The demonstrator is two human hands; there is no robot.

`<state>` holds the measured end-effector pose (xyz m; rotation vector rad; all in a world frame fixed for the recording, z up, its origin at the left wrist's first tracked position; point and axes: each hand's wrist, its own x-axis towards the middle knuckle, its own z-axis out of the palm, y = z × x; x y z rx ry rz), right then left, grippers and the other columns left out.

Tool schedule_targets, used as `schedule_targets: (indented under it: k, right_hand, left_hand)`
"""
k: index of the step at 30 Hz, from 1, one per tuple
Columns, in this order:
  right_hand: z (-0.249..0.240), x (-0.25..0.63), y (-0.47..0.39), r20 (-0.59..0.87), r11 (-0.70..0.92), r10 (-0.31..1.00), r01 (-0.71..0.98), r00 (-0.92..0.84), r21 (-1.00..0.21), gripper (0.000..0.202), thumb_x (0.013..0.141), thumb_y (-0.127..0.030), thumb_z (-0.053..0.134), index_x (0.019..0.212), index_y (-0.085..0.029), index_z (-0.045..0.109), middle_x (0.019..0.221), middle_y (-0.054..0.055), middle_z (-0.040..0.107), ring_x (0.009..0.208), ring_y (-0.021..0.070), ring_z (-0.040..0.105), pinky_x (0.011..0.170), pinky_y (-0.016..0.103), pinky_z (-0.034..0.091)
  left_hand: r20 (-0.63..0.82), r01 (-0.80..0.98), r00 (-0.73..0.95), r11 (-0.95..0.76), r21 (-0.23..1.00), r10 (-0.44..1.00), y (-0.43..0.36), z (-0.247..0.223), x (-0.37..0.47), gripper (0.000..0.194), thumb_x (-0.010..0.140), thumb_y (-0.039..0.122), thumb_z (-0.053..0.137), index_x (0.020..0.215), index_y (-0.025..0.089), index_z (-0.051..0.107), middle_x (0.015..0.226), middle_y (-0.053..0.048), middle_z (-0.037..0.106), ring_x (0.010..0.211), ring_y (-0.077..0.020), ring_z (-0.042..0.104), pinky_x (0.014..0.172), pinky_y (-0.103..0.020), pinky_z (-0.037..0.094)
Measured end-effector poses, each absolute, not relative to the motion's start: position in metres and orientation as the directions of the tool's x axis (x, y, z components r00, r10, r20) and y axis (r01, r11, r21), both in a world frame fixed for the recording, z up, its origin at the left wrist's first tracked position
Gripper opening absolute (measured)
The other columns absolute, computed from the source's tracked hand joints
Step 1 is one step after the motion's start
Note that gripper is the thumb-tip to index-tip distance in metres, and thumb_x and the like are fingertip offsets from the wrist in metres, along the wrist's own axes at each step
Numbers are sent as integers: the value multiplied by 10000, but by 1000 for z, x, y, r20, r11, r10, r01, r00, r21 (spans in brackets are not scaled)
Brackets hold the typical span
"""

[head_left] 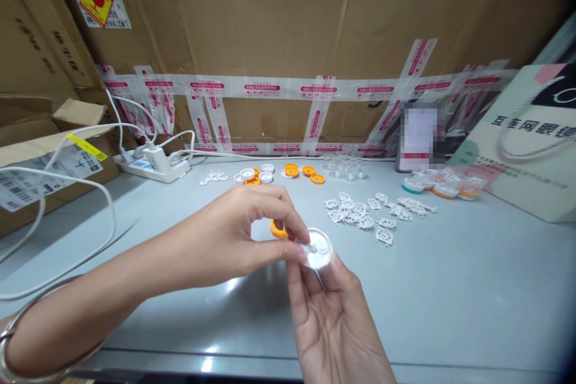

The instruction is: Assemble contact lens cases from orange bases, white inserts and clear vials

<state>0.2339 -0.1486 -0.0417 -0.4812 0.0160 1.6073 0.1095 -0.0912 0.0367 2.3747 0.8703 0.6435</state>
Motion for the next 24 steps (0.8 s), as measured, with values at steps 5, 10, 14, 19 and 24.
schedule_targets:
  k: [5,10,14,19,24]
  right_hand:
    - [-42,233,-147,-301,-100,954,-954,-11,-283,180,716,-219,687,889,-167,689,916,42,719,919,138,662,813,236,546]
    - [-41,232,-147,-283,-103,959,-963,-30,-248,141,733,-192,673,871,-175,696,920,31,726,911,128,668,805,227,547]
    - [-41,233,-148,-256,-114,965,-969,-56,-219,133,756,-187,653,880,-165,695,945,35,726,892,116,673,814,219,541]
    - [-40,237,-149,-250,-149,963,-971,-99,-187,127,776,-188,634,877,-143,695,972,52,720,962,146,651,837,213,532]
    - [-41,241,-149,-228,-170,964,-976,-136,-136,129,782,-186,624,871,-122,692,934,63,726,962,149,651,844,204,528]
  left_hand:
    - [265,447,659,-650,615,704,-93,37,110,71,795,224,613,782,182,668,790,4,640,752,-108,571,727,-226,451]
    - [221,509,605,-585,631,765,-89,31,113,75,742,248,651,745,181,617,750,27,602,746,-109,529,693,-230,436]
    - [125,485,599,-482,730,791,-84,32,112,143,743,301,641,768,169,593,725,15,591,695,-111,513,626,-232,428]
    - [230,526,573,-568,633,786,-68,31,96,205,851,357,500,899,174,579,904,-31,624,787,-136,560,690,-269,439]
    - [94,636,713,-698,329,695,-56,8,89,406,826,321,542,1214,216,487,1195,-89,531,1066,-225,512,884,-359,408]
